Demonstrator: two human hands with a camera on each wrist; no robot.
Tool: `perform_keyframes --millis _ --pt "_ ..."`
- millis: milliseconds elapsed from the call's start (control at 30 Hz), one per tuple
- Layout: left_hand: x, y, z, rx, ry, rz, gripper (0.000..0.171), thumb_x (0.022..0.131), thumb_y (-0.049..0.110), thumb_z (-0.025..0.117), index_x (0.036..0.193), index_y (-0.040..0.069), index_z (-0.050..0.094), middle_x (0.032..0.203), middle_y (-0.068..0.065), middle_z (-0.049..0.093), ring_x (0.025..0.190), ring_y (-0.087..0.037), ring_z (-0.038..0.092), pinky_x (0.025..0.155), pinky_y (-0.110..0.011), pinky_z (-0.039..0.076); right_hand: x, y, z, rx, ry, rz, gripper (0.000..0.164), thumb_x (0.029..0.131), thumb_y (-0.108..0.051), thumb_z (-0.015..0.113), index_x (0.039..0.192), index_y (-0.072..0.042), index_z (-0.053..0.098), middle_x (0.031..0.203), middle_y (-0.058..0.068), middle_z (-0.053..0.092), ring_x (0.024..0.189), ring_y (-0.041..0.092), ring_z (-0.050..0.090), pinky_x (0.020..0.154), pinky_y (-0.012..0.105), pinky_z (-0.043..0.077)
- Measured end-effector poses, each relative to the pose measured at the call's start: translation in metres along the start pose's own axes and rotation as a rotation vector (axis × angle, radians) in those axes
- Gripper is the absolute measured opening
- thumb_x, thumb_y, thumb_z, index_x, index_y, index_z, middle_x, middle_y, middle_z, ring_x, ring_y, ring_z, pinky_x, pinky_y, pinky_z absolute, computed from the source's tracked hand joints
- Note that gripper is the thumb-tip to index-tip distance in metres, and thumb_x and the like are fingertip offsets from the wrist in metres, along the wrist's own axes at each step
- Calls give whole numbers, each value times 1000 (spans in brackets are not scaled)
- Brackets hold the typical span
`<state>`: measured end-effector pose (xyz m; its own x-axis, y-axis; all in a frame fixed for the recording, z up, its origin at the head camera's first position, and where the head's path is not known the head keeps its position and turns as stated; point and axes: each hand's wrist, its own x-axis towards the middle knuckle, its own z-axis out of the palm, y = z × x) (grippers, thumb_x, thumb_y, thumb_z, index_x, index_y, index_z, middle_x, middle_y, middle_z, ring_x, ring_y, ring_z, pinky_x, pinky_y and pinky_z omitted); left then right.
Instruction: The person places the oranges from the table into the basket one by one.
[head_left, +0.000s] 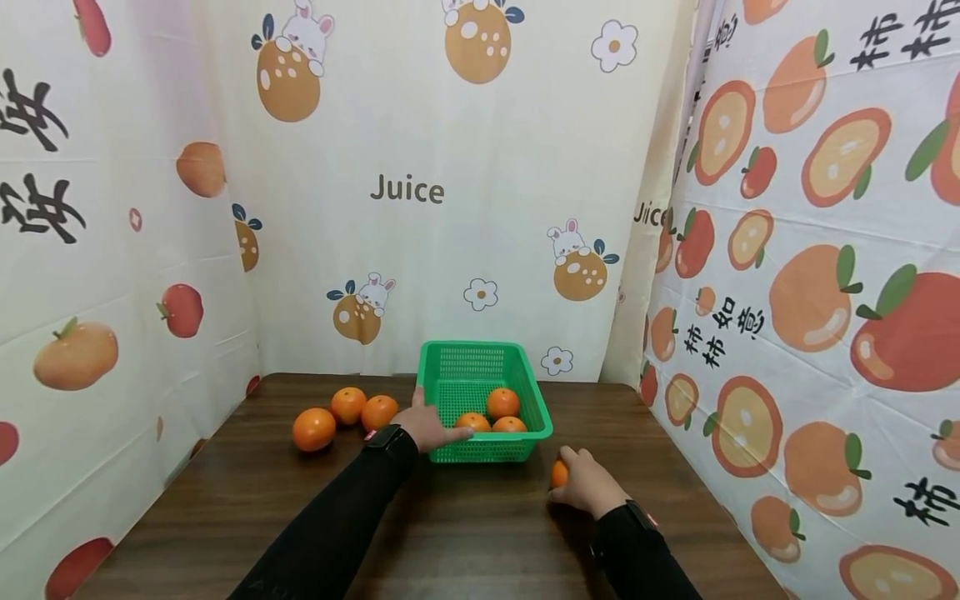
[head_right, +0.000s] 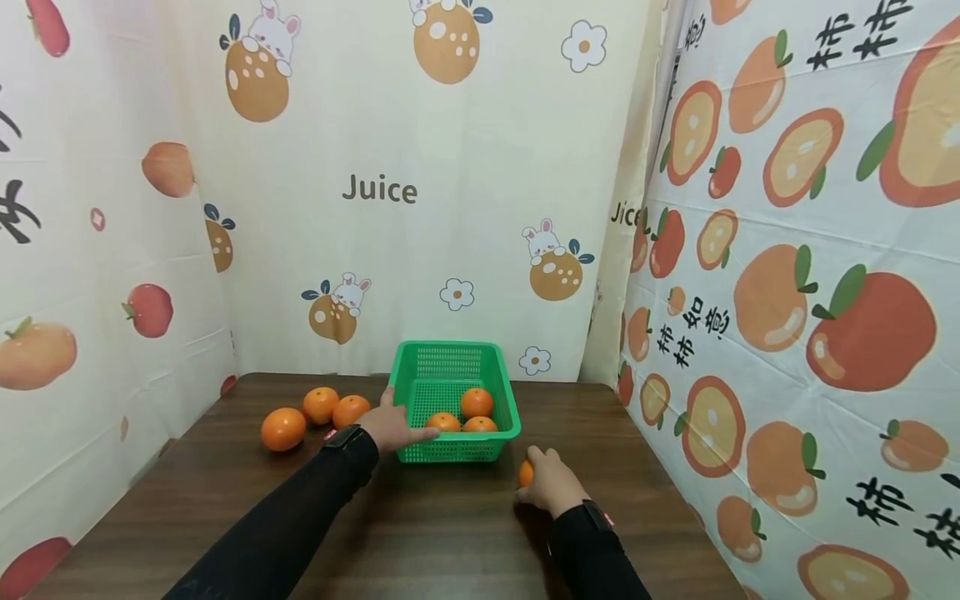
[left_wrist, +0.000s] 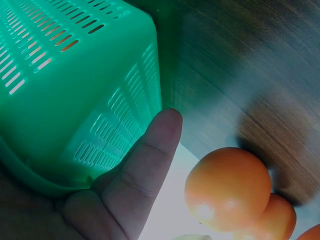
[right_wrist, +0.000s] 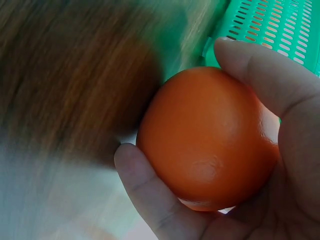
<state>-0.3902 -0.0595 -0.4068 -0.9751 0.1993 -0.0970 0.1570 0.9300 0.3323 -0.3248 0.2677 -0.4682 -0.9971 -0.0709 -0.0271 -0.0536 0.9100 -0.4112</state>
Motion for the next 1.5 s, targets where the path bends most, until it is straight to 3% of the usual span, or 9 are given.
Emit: perform_keyframes --millis 367,500,733,967,1267,1500 --pt "-2 0 2 -11 -2 1 102 90 85 57 149 1 60 177 -27 12 104 -28 68 84 -41 57 -1 0 1 -2 -13 13 68 79 -27 93 134 -9 59 113 18 57 85 27 57 79 46 52" --pt "2 0 1 -13 -4 -3 104 90 85 57 148 0 60 177 -28 10 103 -29 67 83 -41 57 -1 -1 -1 -3 3 6 64 79 -27 93 131 -10 60 111 17 56 84 27 56 78 46 51" --pt "6 -4 7 -7 1 -9 107 87 89 56 149 2 60 178 -26 10 99 -26 68 81 -38 56 -1 0 2 -42 18 5 70 81 -28 92 140 -9 59 116 19 59 86 27 57 80 47 52" --pt "7 -4 6 -2 7 -8 103 89 87 56 148 3 61 177 -26 10 97 -26 68 80 -39 56 -1 0 3 -5 76 -16 68 80 -26 92 138 -7 61 114 18 59 83 26 57 76 45 51" --pt "-1 -2 3 -13 14 16 101 91 83 58 147 0 61 176 -29 11 100 -28 70 81 -40 57 -2 -8 -5 73 225 -32 66 84 -26 90 140 -8 61 129 20 59 92 25 63 81 45 57" --pt "9 -6 7 10 19 6 104 88 87 56 146 2 63 177 -28 11 96 -26 69 78 -38 56 0 -13 -8 93 241 -16 66 87 -27 89 143 -8 60 129 19 59 94 24 63 86 47 58"
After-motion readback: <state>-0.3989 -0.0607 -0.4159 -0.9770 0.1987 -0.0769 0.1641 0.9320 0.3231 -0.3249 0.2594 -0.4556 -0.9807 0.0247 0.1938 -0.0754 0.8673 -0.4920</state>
